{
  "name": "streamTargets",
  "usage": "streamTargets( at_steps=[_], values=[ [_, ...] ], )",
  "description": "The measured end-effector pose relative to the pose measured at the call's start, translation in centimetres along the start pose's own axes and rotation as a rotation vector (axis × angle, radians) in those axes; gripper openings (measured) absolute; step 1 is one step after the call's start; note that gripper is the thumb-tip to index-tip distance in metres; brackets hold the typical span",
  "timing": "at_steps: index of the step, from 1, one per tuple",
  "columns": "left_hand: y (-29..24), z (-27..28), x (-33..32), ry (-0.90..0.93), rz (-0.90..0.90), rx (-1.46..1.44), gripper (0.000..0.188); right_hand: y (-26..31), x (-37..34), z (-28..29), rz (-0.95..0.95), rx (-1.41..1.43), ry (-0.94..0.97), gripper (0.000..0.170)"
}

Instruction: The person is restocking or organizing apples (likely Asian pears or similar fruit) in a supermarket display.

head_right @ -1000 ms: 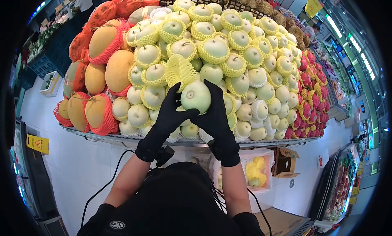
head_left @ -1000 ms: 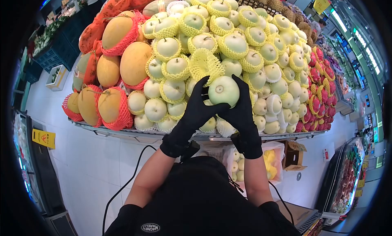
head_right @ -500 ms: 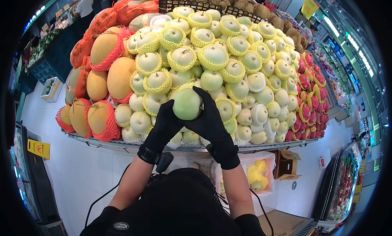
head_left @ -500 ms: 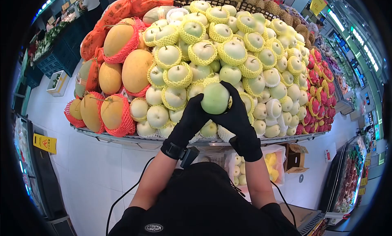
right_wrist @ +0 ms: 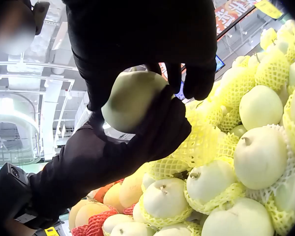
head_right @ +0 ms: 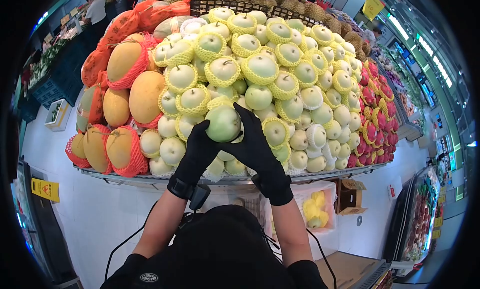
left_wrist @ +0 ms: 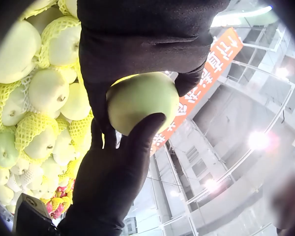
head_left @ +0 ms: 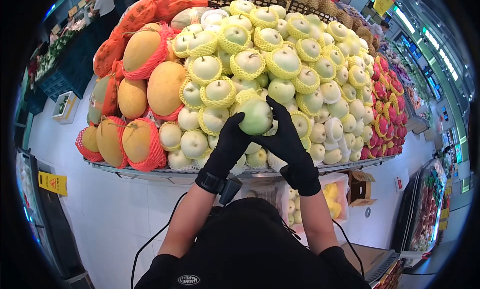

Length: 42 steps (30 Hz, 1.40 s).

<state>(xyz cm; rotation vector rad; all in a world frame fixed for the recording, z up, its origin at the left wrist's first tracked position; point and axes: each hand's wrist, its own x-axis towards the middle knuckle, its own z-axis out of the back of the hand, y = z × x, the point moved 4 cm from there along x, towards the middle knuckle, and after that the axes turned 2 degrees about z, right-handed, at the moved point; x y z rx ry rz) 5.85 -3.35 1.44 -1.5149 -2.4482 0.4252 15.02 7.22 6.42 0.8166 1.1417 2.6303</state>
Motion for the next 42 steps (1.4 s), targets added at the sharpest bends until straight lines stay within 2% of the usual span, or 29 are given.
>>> streamTargets(
  at_steps=[2, 6, 11, 13, 15, 17, 19, 21, 23, 26, 29, 33, 37, 39, 42],
  values=[
    [-0.3, 0.2, 0.5, 0.031, -0.072, 0.147, 0.060, 0.2, 0.1, -0.1, -0.072, 0.063, 0.019, 0.095],
    [-0.3, -0.1, 0.4, 0.030, -0.147, 0.249, 0.065, 1.5, 0.4, -0.1, -0.152, 0.227, 0.063, 0.094],
    [-0.6, -0.8, -0.4, 0.074, -0.215, 0.317, 0.063, 2.2, 0.3, 0.8, -0.067, 0.182, -0.014, 0.092],
    [-1.8, -0.7, -0.4, 0.060, -0.487, 1.190, 0.063, 2.0, 0.2, 1.0, -0.028, 0.155, -0.048, 0.090],
    [-1.5, 0.0, -0.3, 0.038, -0.497, 1.492, 0.056, 1.3, 0.0, 1.3, -0.006, 0.135, -0.065, 0.088],
    [-0.7, 0.8, 0.1, 0.025, -0.260, 1.108, 0.050, 1.4, 0.1, 1.7, 0.058, 0.049, -0.040, 0.087],
    [0.3, 0.7, 0.5, -0.025, -0.036, 0.498, 0.051, 1.6, -0.1, 2.1, 0.100, 0.004, -0.028, 0.086],
    [0.8, -0.2, 0.5, -0.009, 0.056, 0.180, 0.051, 1.8, -0.2, 2.4, 0.127, -0.001, -0.027, 0.086],
    [0.8, -1.0, 0.2, 0.067, 0.014, 0.261, 0.046, 1.5, -0.4, 2.8, 0.150, -0.013, -0.014, 0.088],
    [1.2, -1.0, 1.7, 0.158, -0.053, 0.172, 0.062, 0.8, -0.6, 3.2, 0.122, 0.051, -0.025, 0.091],
    [1.0, -0.8, 1.5, -0.017, -0.152, 0.360, 0.072, 1.2, -1.1, 3.3, 0.004, 0.151, -0.047, 0.095],
    [1.5, -2.5, 1.0, 0.010, -0.244, 0.522, 0.088, 0.9, -1.1, 3.2, -0.115, 0.175, -0.039, 0.094],
    [2.1, -2.4, 0.9, 0.008, -0.247, 0.489, 0.078, 1.3, -1.3, 3.8, -0.051, 0.135, -0.085, 0.092],
    [1.9, -1.7, 1.0, -0.084, -0.182, 0.481, 0.071, 2.0, -1.1, 4.1, -0.033, 0.135, -0.100, 0.091],
    [2.0, -0.7, 1.7, -0.036, -0.038, 0.377, 0.062, 1.6, -0.9, 3.9, 0.126, -0.065, -0.067, 0.091]
  ],
)
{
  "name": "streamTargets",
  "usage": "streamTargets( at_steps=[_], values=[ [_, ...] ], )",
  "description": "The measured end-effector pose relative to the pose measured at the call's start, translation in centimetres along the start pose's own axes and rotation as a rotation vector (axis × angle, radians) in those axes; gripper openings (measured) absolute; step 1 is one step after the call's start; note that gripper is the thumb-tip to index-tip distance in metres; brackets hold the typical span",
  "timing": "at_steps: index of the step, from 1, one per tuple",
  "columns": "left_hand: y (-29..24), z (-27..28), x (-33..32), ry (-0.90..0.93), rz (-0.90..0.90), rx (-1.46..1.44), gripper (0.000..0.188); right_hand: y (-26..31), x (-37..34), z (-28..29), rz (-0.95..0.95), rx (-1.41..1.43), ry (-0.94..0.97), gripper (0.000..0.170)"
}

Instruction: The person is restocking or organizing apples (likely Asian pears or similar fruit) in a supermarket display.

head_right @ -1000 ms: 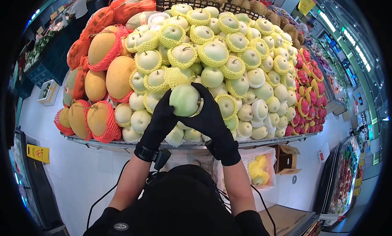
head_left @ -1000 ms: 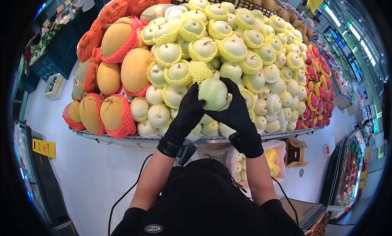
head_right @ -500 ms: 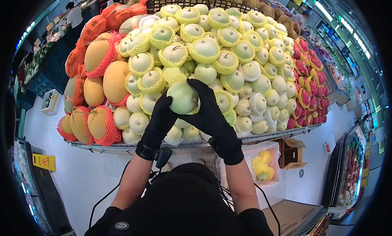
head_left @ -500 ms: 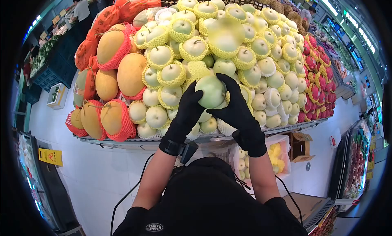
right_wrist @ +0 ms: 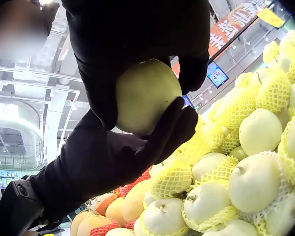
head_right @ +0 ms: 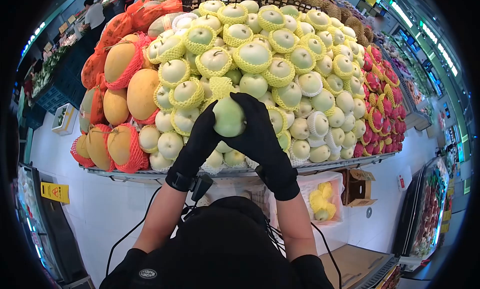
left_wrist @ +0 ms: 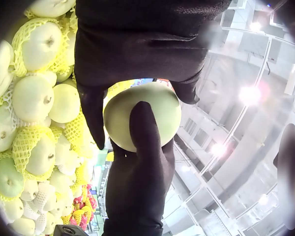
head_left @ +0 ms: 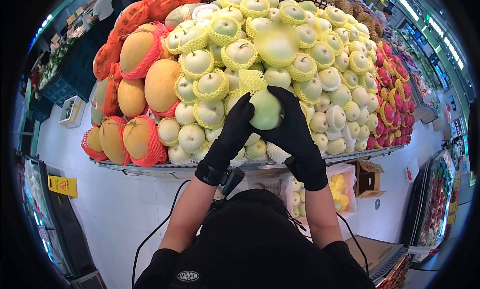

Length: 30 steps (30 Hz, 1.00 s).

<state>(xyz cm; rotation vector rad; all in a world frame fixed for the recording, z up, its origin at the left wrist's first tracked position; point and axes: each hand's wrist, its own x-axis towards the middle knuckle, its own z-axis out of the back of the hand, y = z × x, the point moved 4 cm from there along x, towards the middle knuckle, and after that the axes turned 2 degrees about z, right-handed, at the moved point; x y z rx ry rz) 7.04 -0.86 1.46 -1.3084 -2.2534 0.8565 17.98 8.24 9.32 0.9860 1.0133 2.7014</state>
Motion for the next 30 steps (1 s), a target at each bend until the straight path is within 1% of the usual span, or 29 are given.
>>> streamTargets(
  at_steps=[3, 6, 9, 12, 15, 18, 21, 24, 26, 28, 30],
  values=[
    [-1.2, -1.6, -0.2, 0.062, 0.012, -0.053, 0.060, 0.3, 0.1, -0.2, -0.017, 0.011, 0.033, 0.092],
    [-1.0, -1.5, -0.4, 0.059, 0.009, -0.225, 0.060, -0.2, -0.1, -0.6, -0.014, 0.075, -0.027, 0.095],
    [-1.1, -1.3, -0.3, 0.129, -0.063, -0.146, 0.064, 0.3, -0.1, -0.8, -0.120, 0.125, -0.018, 0.096],
    [-0.8, -1.2, -0.5, 0.093, -0.148, -0.082, 0.066, 0.2, -0.2, -1.3, -0.193, 0.186, -0.012, 0.095],
    [-0.9, -1.8, -1.2, 0.111, -0.148, -0.117, 0.065, 0.8, 0.1, -0.9, -0.128, 0.097, -0.009, 0.092],
    [-0.8, -1.3, -1.1, 0.110, -0.128, -0.088, 0.062, 0.8, 0.2, -0.7, -0.048, 0.040, -0.039, 0.091],
    [-0.3, -0.7, -1.1, 0.087, -0.040, -0.234, 0.056, 0.7, 0.4, -1.0, 0.025, 0.006, -0.018, 0.090],
    [-0.2, -0.1, -1.1, 0.010, 0.031, -0.273, 0.052, 1.0, 0.5, -1.3, 0.005, 0.040, -0.013, 0.090],
    [-1.1, -0.8, -1.8, 0.103, -0.169, -0.117, 0.050, 0.9, 0.5, -1.6, 0.005, 0.043, -0.010, 0.090],
    [-2.1, -1.2, -2.3, 0.070, -0.322, 0.264, 0.055, 0.6, 0.5, -2.0, -0.013, 0.051, -0.003, 0.091],
    [-3.1, -1.1, -2.7, -0.095, -0.414, 0.870, 0.063, 0.4, 0.3, -2.3, -0.050, 0.064, 0.009, 0.091]
  ],
)
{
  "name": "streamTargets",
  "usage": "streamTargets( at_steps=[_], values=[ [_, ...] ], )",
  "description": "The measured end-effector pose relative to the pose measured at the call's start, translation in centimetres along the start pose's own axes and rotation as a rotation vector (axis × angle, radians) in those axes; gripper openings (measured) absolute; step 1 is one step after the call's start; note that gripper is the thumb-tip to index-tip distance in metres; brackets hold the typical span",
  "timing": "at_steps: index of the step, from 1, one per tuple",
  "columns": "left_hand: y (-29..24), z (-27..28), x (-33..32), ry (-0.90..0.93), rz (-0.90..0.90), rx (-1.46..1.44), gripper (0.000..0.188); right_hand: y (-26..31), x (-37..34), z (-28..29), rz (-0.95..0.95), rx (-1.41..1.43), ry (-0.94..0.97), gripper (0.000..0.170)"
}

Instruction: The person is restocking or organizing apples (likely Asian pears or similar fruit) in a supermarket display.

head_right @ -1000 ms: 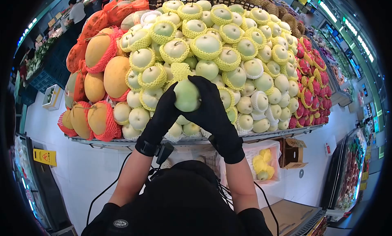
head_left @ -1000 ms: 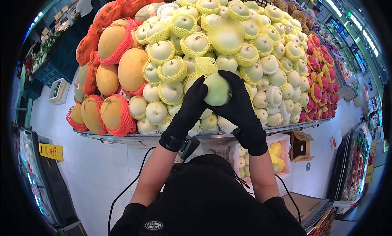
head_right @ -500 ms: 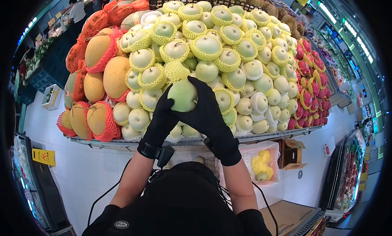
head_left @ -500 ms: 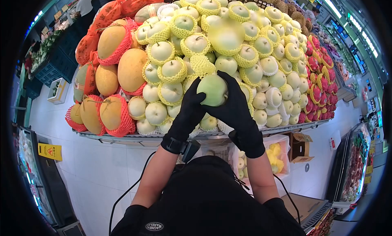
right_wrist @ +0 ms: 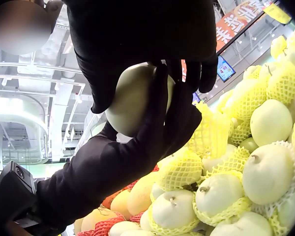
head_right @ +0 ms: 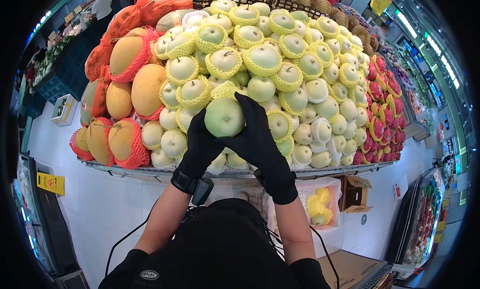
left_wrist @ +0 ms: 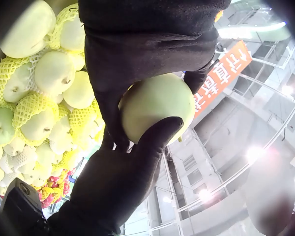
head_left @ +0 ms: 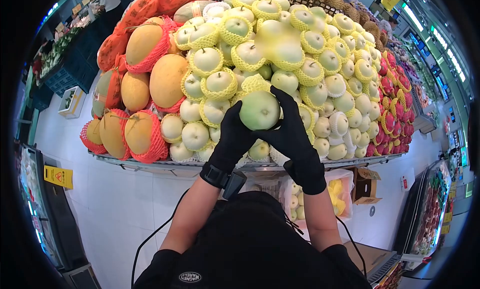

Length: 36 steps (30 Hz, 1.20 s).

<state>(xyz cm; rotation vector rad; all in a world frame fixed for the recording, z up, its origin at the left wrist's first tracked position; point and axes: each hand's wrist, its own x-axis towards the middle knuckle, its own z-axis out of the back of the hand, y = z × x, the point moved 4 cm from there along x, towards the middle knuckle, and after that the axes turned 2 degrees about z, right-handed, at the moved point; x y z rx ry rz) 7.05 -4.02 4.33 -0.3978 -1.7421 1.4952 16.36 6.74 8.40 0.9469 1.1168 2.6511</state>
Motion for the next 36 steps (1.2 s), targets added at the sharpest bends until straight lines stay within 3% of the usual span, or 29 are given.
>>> streamTargets(
  at_steps=[6, 8, 10, 12, 14, 16, 18, 20, 22, 24, 30, 31, 36],
  values=[
    [1.5, 0.1, -0.3, -0.088, 0.017, -0.065, 0.065, 0.2, 0.3, -0.5, -0.093, 0.075, 0.037, 0.091],
    [0.9, -0.5, -0.6, -0.104, 0.011, -0.360, 0.048, 0.2, 0.2, -0.5, -0.081, 0.067, 0.016, 0.088],
    [0.8, -0.8, -0.7, -0.114, -0.003, -0.431, 0.042, 0.5, 0.4, -0.5, -0.065, 0.103, -0.007, 0.086],
    [1.0, -0.7, -0.8, -0.118, -0.022, -0.277, 0.043, 1.5, 0.8, -0.2, -0.048, 0.185, -0.033, 0.083],
    [1.5, -0.8, -0.4, -0.060, 0.132, -0.552, 0.043, 1.8, 1.0, 0.2, -0.012, 0.183, -0.042, 0.081],
    [1.0, -1.0, -0.2, -0.036, 0.184, -0.624, 0.044, 1.8, 1.1, 0.6, 0.004, 0.128, -0.039, 0.079],
    [-0.4, -1.3, -0.2, -0.046, 0.133, -0.495, 0.045, 1.6, 1.1, 1.3, 0.000, 0.017, -0.026, 0.078],
    [0.3, -2.0, 0.2, -0.048, 0.328, -0.837, 0.048, 1.5, 1.3, 2.0, -0.073, 0.040, -0.006, 0.077],
    [0.0, -2.1, 0.4, -0.042, 0.321, -0.799, 0.051, 1.2, 1.7, 2.3, -0.162, 0.081, 0.044, 0.076],
    [-1.5, -1.7, 0.2, -0.029, 0.123, -0.382, 0.055, 0.7, 1.7, 2.2, -0.276, 0.140, 0.122, 0.075],
    [-1.4, -1.4, 1.0, -0.140, 0.101, -0.330, 0.060, -0.6, 1.5, 2.2, -0.123, 0.177, 0.073, 0.056],
    [-2.2, -1.1, 0.9, -0.159, 0.059, -0.060, 0.062, -0.5, 1.6, 2.3, -0.117, 0.162, 0.082, 0.053],
    [-2.3, -1.0, 1.1, -0.202, 0.097, -0.237, 0.065, -1.1, 1.9, 2.2, -0.128, 0.212, 0.095, 0.051]
  ],
)
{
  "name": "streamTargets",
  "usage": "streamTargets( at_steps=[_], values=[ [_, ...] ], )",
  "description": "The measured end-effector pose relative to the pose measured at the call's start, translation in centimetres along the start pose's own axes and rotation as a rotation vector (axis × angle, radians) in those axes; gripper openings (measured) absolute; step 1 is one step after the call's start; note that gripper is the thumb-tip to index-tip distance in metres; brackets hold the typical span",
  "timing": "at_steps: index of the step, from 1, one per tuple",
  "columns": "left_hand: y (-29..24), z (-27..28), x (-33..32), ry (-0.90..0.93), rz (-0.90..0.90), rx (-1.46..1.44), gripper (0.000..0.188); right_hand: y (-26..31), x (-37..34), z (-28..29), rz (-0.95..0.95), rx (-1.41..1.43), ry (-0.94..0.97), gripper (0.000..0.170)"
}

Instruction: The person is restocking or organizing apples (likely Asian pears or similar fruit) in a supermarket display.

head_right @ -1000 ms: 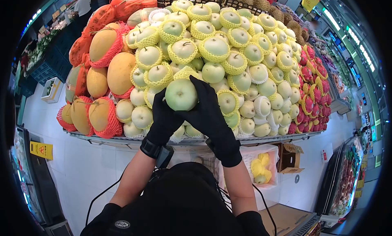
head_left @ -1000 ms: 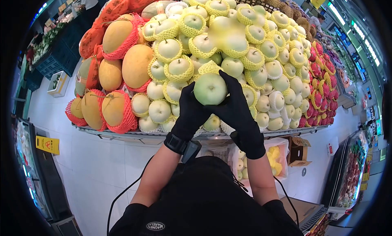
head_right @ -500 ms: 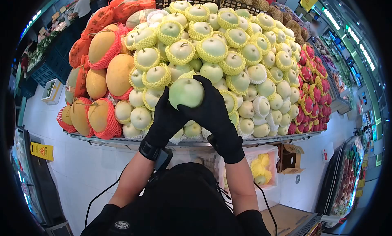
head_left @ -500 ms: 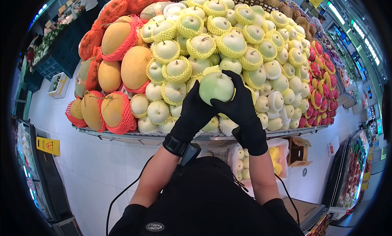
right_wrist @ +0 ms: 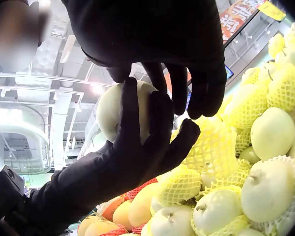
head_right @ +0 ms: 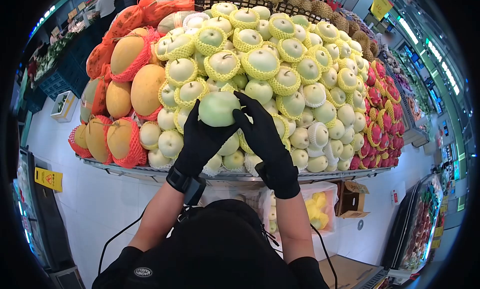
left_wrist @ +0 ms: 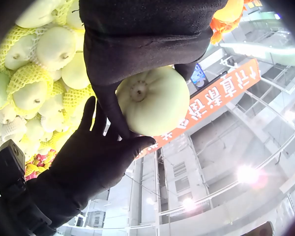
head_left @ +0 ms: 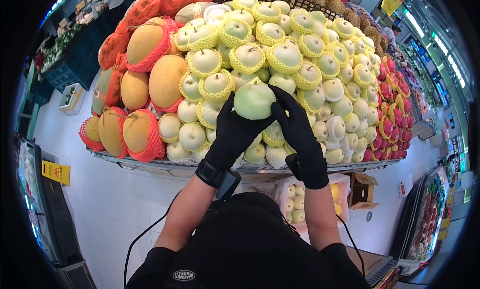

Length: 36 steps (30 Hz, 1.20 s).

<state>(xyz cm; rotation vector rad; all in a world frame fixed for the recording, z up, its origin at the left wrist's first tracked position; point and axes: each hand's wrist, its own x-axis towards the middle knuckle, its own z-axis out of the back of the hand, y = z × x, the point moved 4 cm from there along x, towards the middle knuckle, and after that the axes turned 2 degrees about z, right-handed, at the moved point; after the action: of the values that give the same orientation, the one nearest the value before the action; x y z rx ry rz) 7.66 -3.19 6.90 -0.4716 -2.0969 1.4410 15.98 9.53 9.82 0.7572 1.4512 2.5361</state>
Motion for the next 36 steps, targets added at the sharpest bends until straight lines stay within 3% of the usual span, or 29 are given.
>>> streamTargets(
  at_steps=[3, 5, 6, 7, 8, 11, 14, 18, 21, 25, 28, 36],
  values=[
    [1.8, 0.6, 0.7, 0.022, 0.033, -0.049, 0.062, 1.0, 0.2, 0.2, 0.040, -0.100, 0.002, 0.061],
    [2.4, 0.8, 1.1, 0.083, 0.146, -0.351, 0.058, 1.6, 0.2, 0.0, -0.020, -0.067, 0.020, 0.071],
    [2.6, 0.7, 1.4, 0.135, 0.243, -0.643, 0.057, 1.8, 0.2, -0.1, -0.050, -0.050, 0.031, 0.076],
    [2.8, 0.7, 1.6, 0.157, 0.267, -0.758, 0.056, 2.0, 0.4, -0.1, -0.057, -0.104, 0.037, 0.089],
    [3.0, 0.8, 1.7, 0.177, 0.296, -0.871, 0.054, 2.2, 0.4, -0.1, -0.072, -0.106, 0.051, 0.090],
    [2.1, 1.2, 1.6, 0.182, 0.121, -0.615, 0.064, 2.7, 0.6, -0.3, -0.083, -0.103, 0.075, 0.095],
    [1.1, 0.9, 1.3, 0.076, 0.096, -0.402, 0.072, 2.6, 0.6, -0.7, -0.041, -0.090, 0.065, 0.096],
    [1.2, 1.0, 1.5, 0.106, -0.023, -0.275, 0.093, 1.4, 0.6, -0.8, 0.034, -0.046, 0.024, 0.094],
    [3.5, 1.2, 2.0, 0.126, -0.143, -0.257, 0.102, -0.1, 0.3, -1.3, -0.003, 0.139, -0.033, 0.093],
    [2.1, 1.4, 1.3, 0.116, 0.001, -0.253, 0.104, -0.1, 0.1, -1.2, 0.061, 0.097, -0.126, 0.098],
    [2.0, 1.3, 1.2, 0.132, 0.073, -0.242, 0.105, -0.2, 0.1, -1.2, 0.008, 0.166, -0.079, 0.099],
    [0.3, 1.0, 0.6, 0.080, -0.089, -0.013, 0.112, -1.2, 0.3, -1.5, 0.035, 0.139, -0.063, 0.101]
  ],
)
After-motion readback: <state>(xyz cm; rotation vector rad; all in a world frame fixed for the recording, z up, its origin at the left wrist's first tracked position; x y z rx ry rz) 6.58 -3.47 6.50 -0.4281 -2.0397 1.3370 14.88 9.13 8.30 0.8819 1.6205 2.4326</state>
